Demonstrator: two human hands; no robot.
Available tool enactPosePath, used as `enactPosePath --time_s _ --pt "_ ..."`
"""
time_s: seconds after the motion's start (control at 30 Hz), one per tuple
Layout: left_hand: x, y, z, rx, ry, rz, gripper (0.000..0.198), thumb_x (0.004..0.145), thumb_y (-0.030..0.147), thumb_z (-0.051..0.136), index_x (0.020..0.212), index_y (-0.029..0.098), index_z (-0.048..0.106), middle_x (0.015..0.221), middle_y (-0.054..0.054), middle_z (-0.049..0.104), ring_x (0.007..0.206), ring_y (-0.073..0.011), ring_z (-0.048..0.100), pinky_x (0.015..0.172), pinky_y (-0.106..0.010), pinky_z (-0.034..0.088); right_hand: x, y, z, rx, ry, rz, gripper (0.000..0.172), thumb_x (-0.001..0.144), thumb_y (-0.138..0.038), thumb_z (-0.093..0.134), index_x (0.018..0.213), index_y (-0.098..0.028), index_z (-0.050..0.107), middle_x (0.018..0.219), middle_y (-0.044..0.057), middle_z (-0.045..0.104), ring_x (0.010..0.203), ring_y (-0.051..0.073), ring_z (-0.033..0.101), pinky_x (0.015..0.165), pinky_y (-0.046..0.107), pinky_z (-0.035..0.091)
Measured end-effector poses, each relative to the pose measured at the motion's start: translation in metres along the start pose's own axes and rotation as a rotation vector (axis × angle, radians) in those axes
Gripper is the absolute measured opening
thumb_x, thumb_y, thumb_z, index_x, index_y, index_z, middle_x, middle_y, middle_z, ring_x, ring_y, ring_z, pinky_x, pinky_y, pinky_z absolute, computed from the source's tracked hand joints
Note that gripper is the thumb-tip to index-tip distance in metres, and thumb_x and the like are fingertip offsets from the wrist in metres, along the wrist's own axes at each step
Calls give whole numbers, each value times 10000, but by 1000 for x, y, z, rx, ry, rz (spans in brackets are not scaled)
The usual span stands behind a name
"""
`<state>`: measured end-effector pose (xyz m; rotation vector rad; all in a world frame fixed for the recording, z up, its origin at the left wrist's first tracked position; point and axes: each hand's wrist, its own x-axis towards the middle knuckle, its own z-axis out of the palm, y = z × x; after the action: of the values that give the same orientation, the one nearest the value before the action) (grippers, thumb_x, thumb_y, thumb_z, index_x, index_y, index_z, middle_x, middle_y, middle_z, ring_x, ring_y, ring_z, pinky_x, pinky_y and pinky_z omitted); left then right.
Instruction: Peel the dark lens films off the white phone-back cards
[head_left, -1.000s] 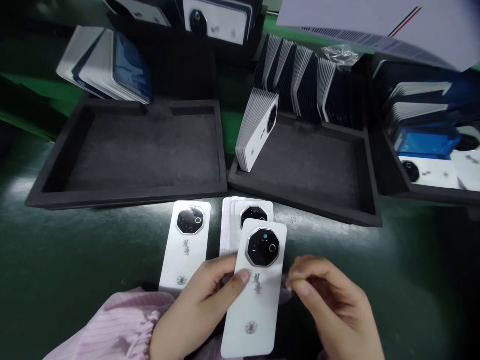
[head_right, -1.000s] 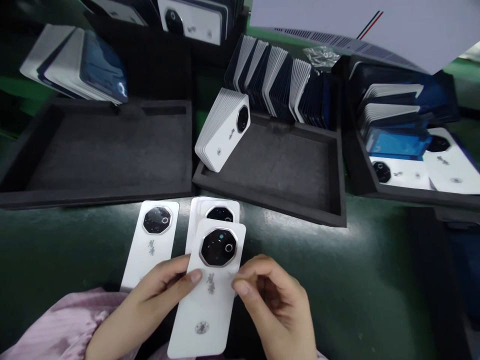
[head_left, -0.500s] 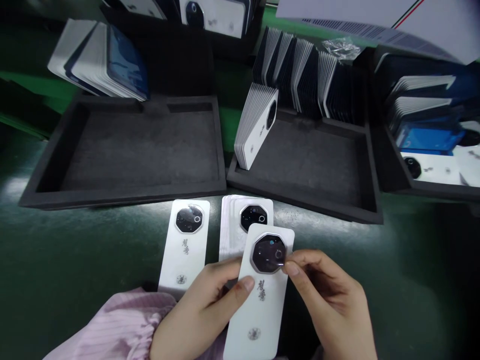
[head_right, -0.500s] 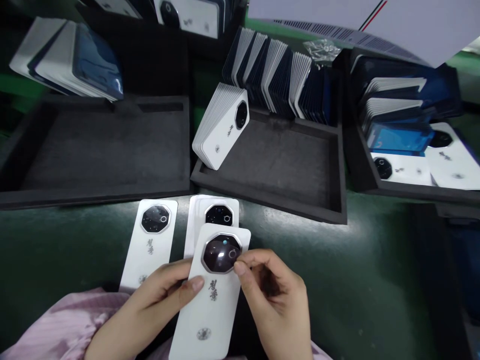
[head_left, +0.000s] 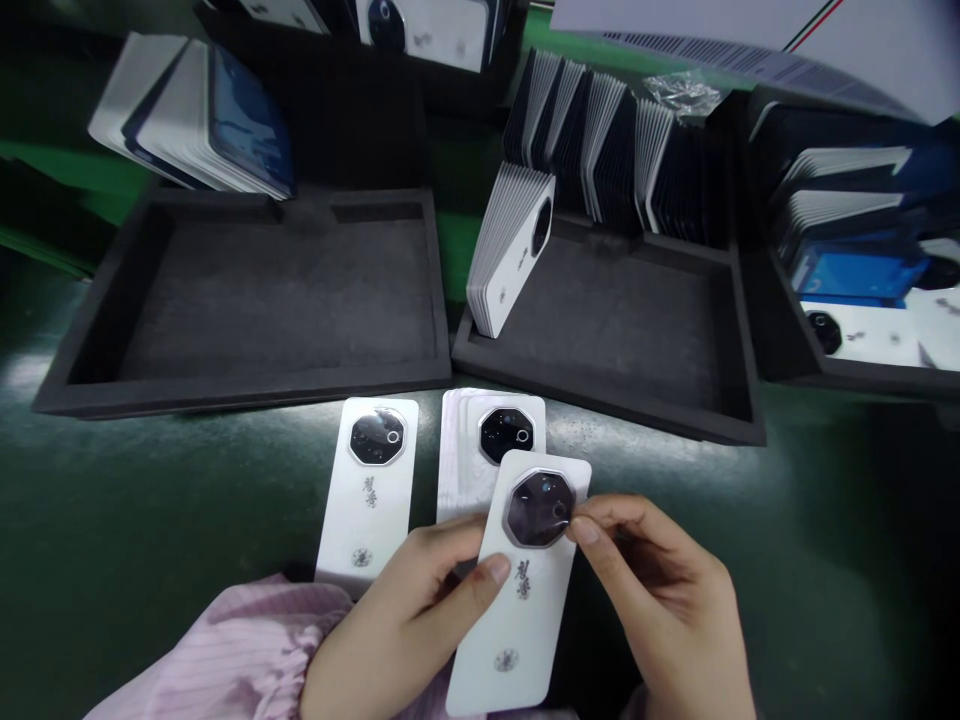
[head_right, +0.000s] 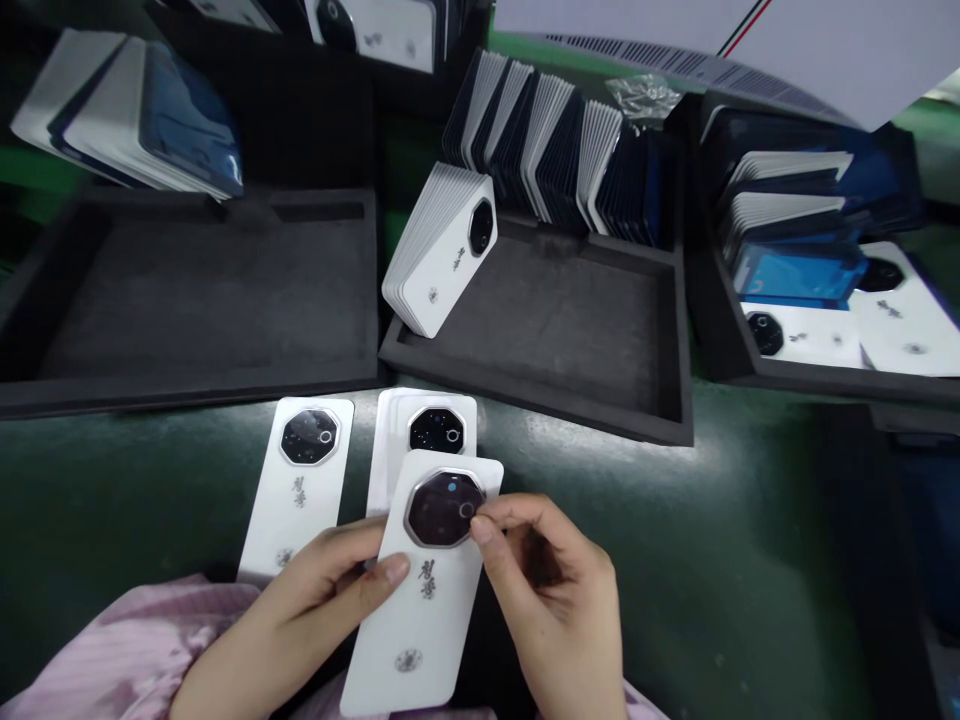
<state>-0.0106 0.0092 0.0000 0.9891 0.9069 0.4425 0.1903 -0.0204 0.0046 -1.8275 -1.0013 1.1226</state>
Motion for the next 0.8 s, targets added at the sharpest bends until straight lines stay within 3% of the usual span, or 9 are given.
enactPosePath --time_s 0.1,0.27,0.4,0.47,0.57,0.7,0.8 --pt "0 1 -1 19 3 4 280 1088 314 516 1053 272 791 869 25 616 762 -153 533 655 -246 403 0 1 0 -29 10 -8 145 863 -401 777 813 -268 748 765 7 752 692 163 684 527 214 503" --pt "3 3 0 137 -30 79 292 1081 259 508 921 202 745 960 -27 677 882 -191 629 825 -274 487 -1 3 5 -146 93 -71 160 869 -402 765 810 -258 729 767 5 748 657 154 670 532 236 489" --pt "4 4 -1 179 -10 74 309 1078 276 506 888 198 736 945 -34 699 889 -200 668 815 -267 517 5 6 1 -291 159 -127 262 849 -463 783 780 -246 655 576 -57 596 485 97 524 475 215 436" --pt "0 6 -7 142 61 40 289 1070 331 532 926 219 756 917 -19 728 869 -200 693 777 -251 545 10 8 -4 -347 186 -134 325 871 -494 756 737 -242 600 541 -74 514 456 85 460 453 208 408" --pt "-13 11 -29 25 248 -37 203 999 415 659 1093 262 753 929 1 786 842 -215 750 685 -231 600 15 13 -4 -451 194 -211 320 914 -549 687 846 -240 640 655 -36 606 513 112 541 493 228 468" --pt "-34 6 -64 73 599 -81 437 915 483 758 1297 295 658 1086 -11 829 922 -256 790 733 -270 659 15 22 18 -653 93 -315 585 809 -700 720 1102 -204 618 885 58 690 658 221 676 509 319 541" --pt "-40 -11 -79 228 722 -149 560 868 526 786 1331 255 626 1202 -62 812 1092 -321 766 821 -326 670 13 26 34 -670 80 -308 574 812 -768 662 967 -222 577 832 50 652 653 238 674 453 300 485"
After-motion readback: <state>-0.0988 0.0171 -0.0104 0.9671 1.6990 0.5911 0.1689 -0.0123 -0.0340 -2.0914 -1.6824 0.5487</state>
